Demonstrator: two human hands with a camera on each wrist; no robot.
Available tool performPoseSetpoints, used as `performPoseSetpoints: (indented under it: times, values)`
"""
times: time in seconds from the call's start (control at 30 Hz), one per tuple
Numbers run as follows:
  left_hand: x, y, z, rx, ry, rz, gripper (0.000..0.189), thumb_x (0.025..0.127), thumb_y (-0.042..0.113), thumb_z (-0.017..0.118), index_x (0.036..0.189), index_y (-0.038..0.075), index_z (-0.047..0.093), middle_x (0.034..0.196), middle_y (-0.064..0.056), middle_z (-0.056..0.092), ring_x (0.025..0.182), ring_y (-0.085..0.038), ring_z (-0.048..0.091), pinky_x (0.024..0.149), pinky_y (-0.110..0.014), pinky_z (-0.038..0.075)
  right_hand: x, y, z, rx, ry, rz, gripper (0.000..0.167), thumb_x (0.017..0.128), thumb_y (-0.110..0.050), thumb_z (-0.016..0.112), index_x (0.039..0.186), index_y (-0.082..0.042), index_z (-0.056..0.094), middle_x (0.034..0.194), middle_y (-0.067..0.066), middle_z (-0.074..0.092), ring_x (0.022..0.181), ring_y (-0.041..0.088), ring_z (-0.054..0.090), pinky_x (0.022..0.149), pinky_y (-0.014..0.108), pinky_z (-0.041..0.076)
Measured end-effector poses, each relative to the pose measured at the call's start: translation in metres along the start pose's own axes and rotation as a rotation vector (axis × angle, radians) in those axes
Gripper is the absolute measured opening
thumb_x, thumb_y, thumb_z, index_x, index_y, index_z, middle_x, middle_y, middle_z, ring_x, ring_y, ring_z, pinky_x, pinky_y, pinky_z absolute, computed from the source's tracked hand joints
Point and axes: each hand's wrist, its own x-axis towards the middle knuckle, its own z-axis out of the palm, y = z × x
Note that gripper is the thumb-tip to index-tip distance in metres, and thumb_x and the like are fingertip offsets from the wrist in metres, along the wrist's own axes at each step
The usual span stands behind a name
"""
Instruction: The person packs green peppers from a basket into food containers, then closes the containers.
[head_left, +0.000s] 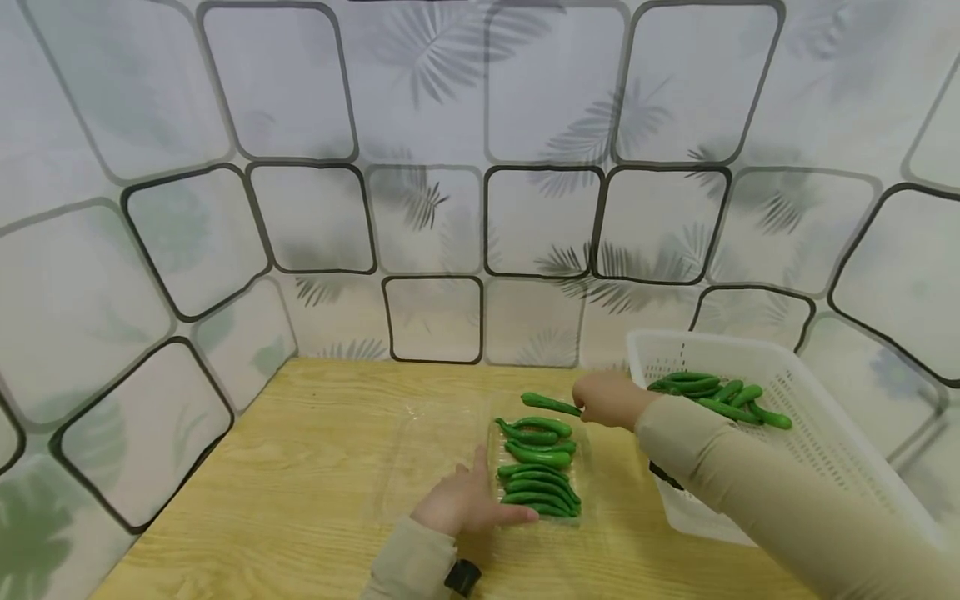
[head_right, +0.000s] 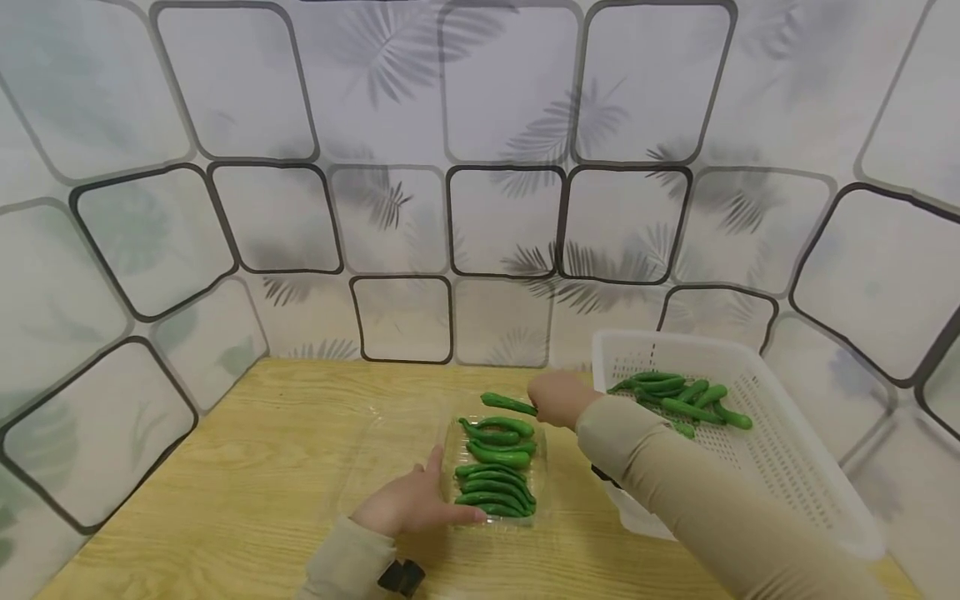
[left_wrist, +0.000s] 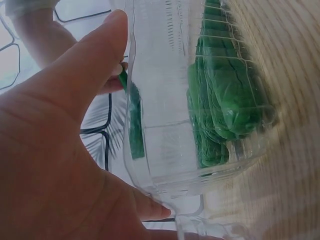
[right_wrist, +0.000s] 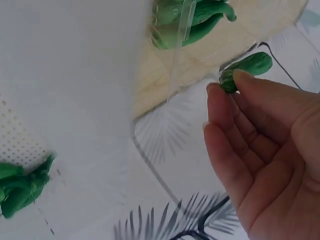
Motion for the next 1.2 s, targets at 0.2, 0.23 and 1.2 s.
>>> performPoseSetpoints:
  times: [0.2,0.23,1.2]
  values:
    - [0.0,-0.001,0.001,0.009,0.006,-0.014,0.124,0.064,0.072,0.067,0.148,-0.001,0.012,0.133,-0.04,0.035,0.114,-0.052,0.045,0.088,-0.058,0.042,0.024,-0.003,0.014,-0.033,-0.038,0.014,0.014,0.081,-0.006,0.072,0.07,-0.011,0.064,0.064,-0.001,0.058,0.057,0.012,0.055,0.057,0.03,0.048]
    - [-0.001,-0.001,0.001,0.007,0.01,-0.013,0.124,0.064,0.072,0.067,0.148,-0.001,0.013,0.133,-0.04,0.035,0.114,-0.052,0.045,0.088,-0.058,0.042,0.027,-0.004,0.016,-0.034,-0.041,0.004,0.018,0.081,-0.004,0.071,0.067,-0.011,0.062,0.061,-0.001,0.057,0.055,0.012,0.053,0.055,0.03,0.048]
    - [-0.001,0.001,-0.001,0.037,0.03,-0.002,0.122,0.064,0.072,0.066,0.147,-0.002,0.016,0.129,-0.039,0.04,0.113,-0.05,0.047,0.087,-0.056,0.044,0.058,-0.023,0.043,-0.247,-0.088,0.153,0.024,0.093,-0.002,0.055,0.071,-0.011,0.058,0.06,0.003,0.051,0.056,0.013,0.049,0.051,0.03,0.037]
